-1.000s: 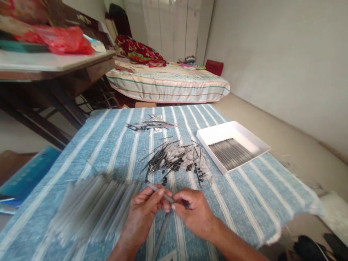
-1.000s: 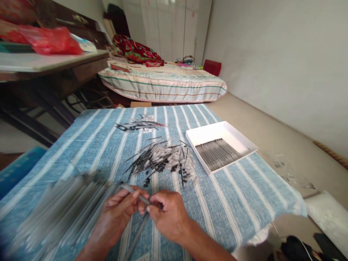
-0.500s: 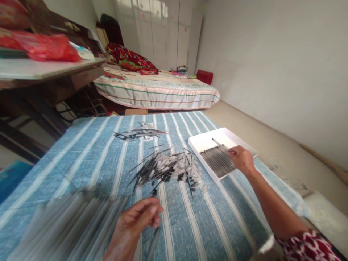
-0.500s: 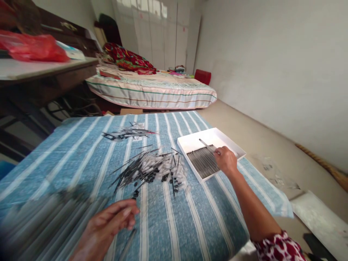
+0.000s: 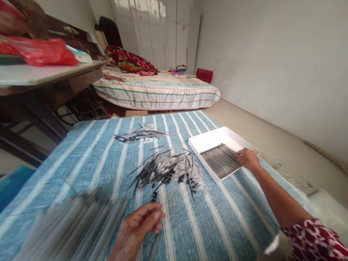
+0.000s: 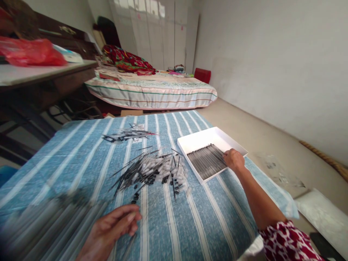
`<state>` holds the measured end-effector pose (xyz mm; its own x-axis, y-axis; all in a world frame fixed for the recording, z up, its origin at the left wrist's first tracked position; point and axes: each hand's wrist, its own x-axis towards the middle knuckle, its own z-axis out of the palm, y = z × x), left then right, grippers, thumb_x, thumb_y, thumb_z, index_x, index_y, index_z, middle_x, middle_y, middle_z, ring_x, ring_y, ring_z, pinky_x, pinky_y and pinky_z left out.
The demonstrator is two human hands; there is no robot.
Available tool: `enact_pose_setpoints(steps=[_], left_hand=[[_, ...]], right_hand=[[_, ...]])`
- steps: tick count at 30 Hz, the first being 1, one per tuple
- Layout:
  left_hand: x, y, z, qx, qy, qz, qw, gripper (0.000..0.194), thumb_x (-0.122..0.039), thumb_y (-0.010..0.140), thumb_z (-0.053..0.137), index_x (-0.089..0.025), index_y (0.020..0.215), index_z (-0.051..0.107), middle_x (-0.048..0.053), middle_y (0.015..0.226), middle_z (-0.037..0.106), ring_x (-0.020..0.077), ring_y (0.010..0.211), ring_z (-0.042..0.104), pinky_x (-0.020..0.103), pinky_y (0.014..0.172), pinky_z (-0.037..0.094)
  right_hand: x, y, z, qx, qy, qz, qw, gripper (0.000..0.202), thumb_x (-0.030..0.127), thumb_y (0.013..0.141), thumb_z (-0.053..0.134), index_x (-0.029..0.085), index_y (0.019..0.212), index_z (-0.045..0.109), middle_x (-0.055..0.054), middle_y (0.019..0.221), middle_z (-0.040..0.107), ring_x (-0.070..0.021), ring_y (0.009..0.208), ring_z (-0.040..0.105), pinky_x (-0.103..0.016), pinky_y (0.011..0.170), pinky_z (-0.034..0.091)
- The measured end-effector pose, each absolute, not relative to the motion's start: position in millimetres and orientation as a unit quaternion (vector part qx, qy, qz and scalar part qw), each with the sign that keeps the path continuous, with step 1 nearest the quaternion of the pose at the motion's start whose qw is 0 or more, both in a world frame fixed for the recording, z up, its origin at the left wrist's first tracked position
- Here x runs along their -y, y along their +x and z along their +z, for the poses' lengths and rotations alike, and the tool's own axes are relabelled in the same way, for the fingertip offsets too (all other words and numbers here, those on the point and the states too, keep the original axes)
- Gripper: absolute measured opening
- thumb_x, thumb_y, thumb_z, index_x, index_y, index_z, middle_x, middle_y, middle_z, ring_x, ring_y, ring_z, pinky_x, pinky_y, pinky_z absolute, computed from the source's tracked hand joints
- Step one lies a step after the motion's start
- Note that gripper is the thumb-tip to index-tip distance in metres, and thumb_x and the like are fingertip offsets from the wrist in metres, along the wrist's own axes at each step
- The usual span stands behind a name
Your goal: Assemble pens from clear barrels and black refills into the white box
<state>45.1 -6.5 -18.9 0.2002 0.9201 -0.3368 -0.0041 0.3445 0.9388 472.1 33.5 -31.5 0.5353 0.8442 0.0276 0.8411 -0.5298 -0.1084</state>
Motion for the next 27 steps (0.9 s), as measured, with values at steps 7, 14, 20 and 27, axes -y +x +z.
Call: enact_pose_setpoints(steps=[7,14,20,27], left_hand=[[6.5,45.6,-17.3,-0.521,0.446,0.355,0.636,0.023,-0.032,0.063,0.069,-0.015,0.079,0.068,0.004,0.066,0.069,0.0143,0.054,0.057,0.025,0.053,0.046],[5.9,44.3,-19.2,-0.519,0.458,0.342,0.635,0.023,-0.032,0.065,0.068,-0.015,0.081,0.067,0.004,0.068,0.07,0.0143,0.055,0.057,0.025,0.055,0.046],[5.8,42.6,-20.7,-0.516,0.47,0.329,0.636,0.022,-0.032,0.066,0.066,-0.015,0.08,0.066,0.003,0.066,0.069,0.0139,0.054,0.056,0.026,0.056,0.046],[9.2,46.9,-13.4,-0.513,0.458,0.346,0.638,0.018,-0.028,0.066,0.066,-0.015,0.079,0.066,0.002,0.065,0.068,0.0129,0.052,0.055,0.026,0.054,0.045]], right_hand=[[-33.4,480.1,-31.7,0.51,-0.859,0.036,0.019,0.025,0.025,0.08,0.048,0.021,0.086,0.072,-0.009,0.09,0.069,-0.0234,0.087,0.062,-0.026,0.07,0.043],[-34.1,480.8,-30.4,0.519,-0.854,0.041,-0.005,0.029,0.031,0.08,0.047,0.018,0.085,0.072,-0.01,0.087,0.069,-0.0223,0.083,0.063,-0.026,0.069,0.042],[-31.5,476.2,-25.6,0.517,-0.856,0.021,0.004,0.03,0.033,0.08,0.047,0.017,0.081,0.072,-0.01,0.084,0.069,-0.0221,0.081,0.063,-0.026,0.067,0.042],[-13.7,429.2,-10.2,0.546,-0.832,-0.036,0.095,0.031,0.03,0.085,0.042,0.018,0.09,0.069,-0.009,0.098,0.067,-0.0215,0.086,0.061,-0.027,0.073,0.043]])
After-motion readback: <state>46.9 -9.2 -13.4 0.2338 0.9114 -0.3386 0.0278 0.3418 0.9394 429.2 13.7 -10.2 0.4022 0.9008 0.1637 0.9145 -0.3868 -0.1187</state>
